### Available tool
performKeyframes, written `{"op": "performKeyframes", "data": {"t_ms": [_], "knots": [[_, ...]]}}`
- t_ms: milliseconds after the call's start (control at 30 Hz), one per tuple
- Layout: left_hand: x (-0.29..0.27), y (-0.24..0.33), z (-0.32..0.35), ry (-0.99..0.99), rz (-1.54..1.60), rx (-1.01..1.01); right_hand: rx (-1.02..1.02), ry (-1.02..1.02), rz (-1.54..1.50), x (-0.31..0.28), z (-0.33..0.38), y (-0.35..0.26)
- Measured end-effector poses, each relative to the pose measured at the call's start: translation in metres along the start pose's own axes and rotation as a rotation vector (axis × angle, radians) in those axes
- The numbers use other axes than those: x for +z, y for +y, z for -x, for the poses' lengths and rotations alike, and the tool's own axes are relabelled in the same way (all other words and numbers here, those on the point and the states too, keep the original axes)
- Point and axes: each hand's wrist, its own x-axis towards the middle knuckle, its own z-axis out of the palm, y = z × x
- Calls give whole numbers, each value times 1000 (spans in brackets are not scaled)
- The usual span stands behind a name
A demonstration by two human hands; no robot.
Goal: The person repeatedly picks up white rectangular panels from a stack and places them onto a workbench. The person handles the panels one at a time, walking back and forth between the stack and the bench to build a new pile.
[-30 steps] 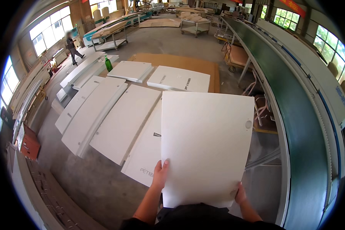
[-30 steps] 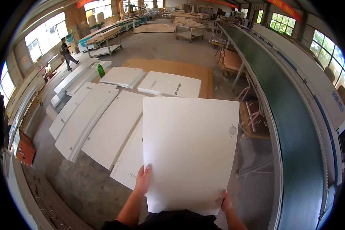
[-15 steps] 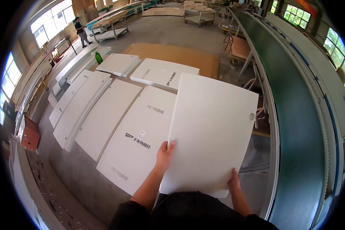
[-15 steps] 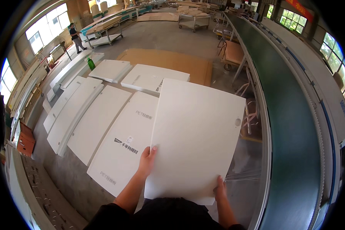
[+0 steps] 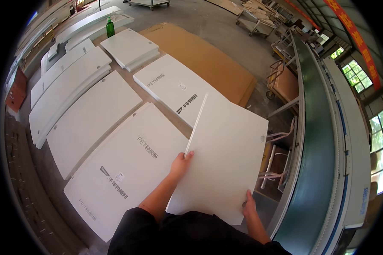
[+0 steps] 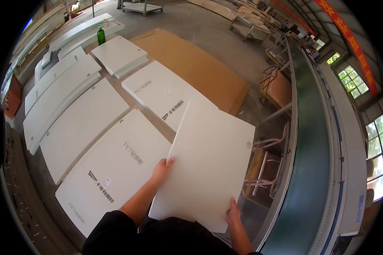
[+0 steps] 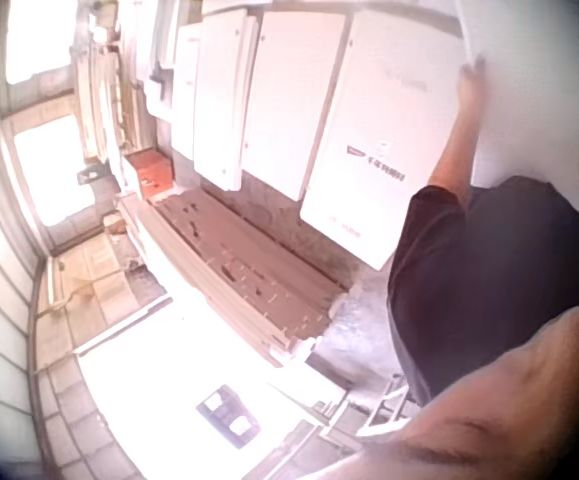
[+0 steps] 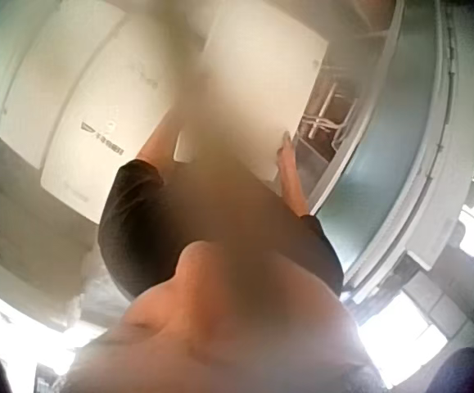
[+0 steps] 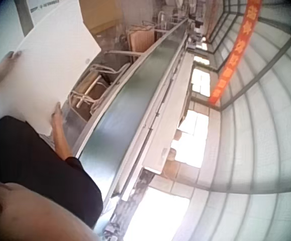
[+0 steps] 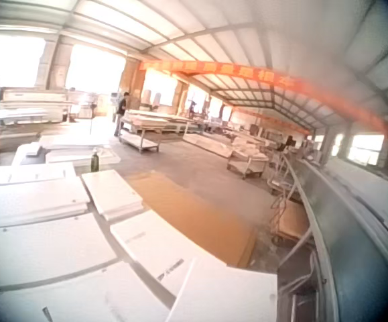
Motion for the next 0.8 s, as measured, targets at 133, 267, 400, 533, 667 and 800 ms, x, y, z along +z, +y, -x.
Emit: {"op": "performKeyframes", "data": {"t_ms": [133, 267, 400, 533, 667, 800], "knots": [[0, 22, -58, 63, 91, -73, 99, -216, 6, 31, -77, -66], [-11, 42, -115, 151, 234, -115, 86, -306, 189, 76, -189, -121], [-15, 63, -160, 317, 414, -168, 111, -424, 394, 143, -300, -182], [-2, 66, -198, 517, 524, -184, 101, -628, 581, 229, -366, -265], [18, 78, -212, 614, 585, -228, 127, -806, 768, 291, -437, -319], [107, 79, -171, 578, 885, -327, 75, -892, 774, 343, -465, -370]]}}
